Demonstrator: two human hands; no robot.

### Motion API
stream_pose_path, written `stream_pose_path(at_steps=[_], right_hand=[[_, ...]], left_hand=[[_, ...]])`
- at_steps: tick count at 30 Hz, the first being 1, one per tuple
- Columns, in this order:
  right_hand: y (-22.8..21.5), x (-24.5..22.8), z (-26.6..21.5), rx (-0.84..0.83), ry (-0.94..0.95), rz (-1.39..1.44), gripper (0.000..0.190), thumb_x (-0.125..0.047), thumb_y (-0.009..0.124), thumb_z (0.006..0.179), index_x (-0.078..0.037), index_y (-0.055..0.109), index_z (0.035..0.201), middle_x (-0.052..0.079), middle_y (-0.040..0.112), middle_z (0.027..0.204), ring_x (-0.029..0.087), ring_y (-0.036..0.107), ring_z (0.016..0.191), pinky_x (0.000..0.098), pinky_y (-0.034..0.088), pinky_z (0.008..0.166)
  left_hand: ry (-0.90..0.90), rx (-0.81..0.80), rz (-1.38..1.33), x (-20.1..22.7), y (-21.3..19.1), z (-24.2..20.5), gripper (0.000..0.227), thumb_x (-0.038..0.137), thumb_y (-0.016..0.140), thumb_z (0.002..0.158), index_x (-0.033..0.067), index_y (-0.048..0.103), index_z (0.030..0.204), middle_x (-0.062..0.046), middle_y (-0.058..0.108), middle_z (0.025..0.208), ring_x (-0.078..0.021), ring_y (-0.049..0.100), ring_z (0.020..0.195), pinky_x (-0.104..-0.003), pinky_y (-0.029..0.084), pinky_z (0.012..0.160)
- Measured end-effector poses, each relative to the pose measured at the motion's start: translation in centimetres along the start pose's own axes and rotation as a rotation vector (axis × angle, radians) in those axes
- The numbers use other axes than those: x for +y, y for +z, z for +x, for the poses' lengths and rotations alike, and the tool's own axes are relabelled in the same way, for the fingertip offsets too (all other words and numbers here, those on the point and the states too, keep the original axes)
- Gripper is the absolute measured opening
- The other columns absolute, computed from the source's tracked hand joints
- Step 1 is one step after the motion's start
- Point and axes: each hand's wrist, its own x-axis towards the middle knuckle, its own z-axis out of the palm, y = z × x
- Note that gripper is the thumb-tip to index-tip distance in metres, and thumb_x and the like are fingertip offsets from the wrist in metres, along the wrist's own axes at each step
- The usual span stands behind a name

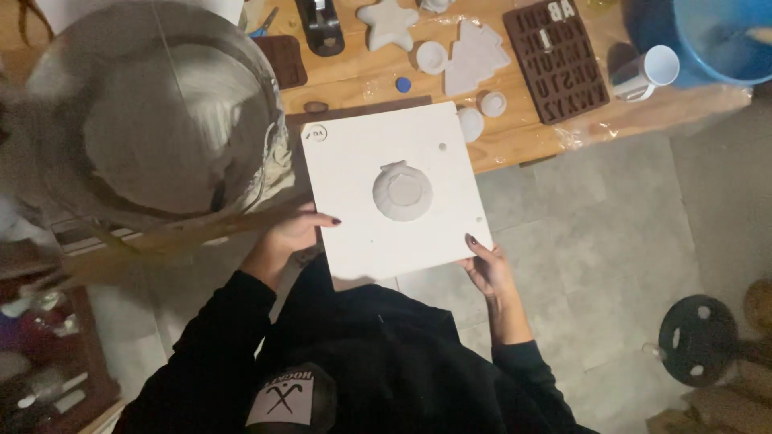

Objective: Filling silicone molds with a white casting mixture to create decorative items.

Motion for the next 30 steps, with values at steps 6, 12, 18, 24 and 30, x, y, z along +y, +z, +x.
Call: stream_pose_path(at_steps=[6, 12, 18, 24, 30], right_hand=[[2.8, 4.0, 3.8, 0.025, 0.032, 0.033, 0.031, -0.006, 0.061, 0.099, 0.001, 0.058, 0.129, 0.013, 0.069, 0.123, 0.030, 0.069, 0.112, 0.0502, 0.060, 0.094], [3.3, 6.7, 6.2, 0.036, 0.079, 0.060, 0.031, -0.008, 0.065, 0.101, 0.001, 0.057, 0.130, 0.011, 0.067, 0.123, 0.029, 0.069, 0.115, 0.0507, 0.059, 0.098], [5.2, 6.3, 6.8, 0.531, 0.114, -0.225, 0.027, -0.014, 0.062, 0.100, -0.004, 0.059, 0.125, 0.006, 0.068, 0.120, 0.017, 0.069, 0.106, 0.0411, 0.057, 0.092], [4.8, 4.5, 8.5, 0.329, -0.554, -0.768, 0.025, -0.014, 0.050, 0.112, 0.005, 0.059, 0.127, 0.018, 0.071, 0.118, 0.024, 0.070, 0.107, 0.0369, 0.057, 0.098], [11.2, 2.5, 16.0, 0.206, -0.125, -0.536, 0.032, -0.017, 0.051, 0.108, 0.007, 0.059, 0.127, 0.019, 0.070, 0.122, 0.025, 0.071, 0.112, 0.0372, 0.058, 0.100]], left_hand=[[0.215, 0.415, 0.353, -1.7, -3.7, -2.1, 0.056, 0.002, 0.061, 0.097, 0.0017, 0.045, 0.151, -0.011, 0.059, 0.131, -0.0230, 0.061, 0.117, -0.039, 0.053, 0.097], [0.490, 0.650, 1.077, -0.3, 0.9, -1.7, 0.064, -0.001, 0.064, 0.091, -0.0004, 0.040, 0.150, -0.018, 0.051, 0.145, -0.0302, 0.060, 0.127, -0.037, 0.055, 0.101], [0.586, 0.536, 1.464, 1.6, 4.1, 0.6, 0.071, 0.002, 0.076, 0.085, -0.0014, 0.042, 0.148, -0.024, 0.044, 0.153, -0.0433, 0.045, 0.142, -0.045, 0.042, 0.117], [0.564, 0.493, 1.496, 1.5, 4.3, 5.0, 0.094, 0.013, 0.088, 0.074, -0.0020, 0.037, 0.151, -0.025, 0.043, 0.154, -0.0449, 0.039, 0.145, -0.050, 0.033, 0.120], [0.577, 0.512, 1.511, 1.1, 3.6, 6.6, 0.100, 0.019, 0.092, 0.071, -0.0030, 0.035, 0.151, -0.028, 0.048, 0.150, -0.0451, 0.042, 0.144, -0.051, 0.034, 0.120]])
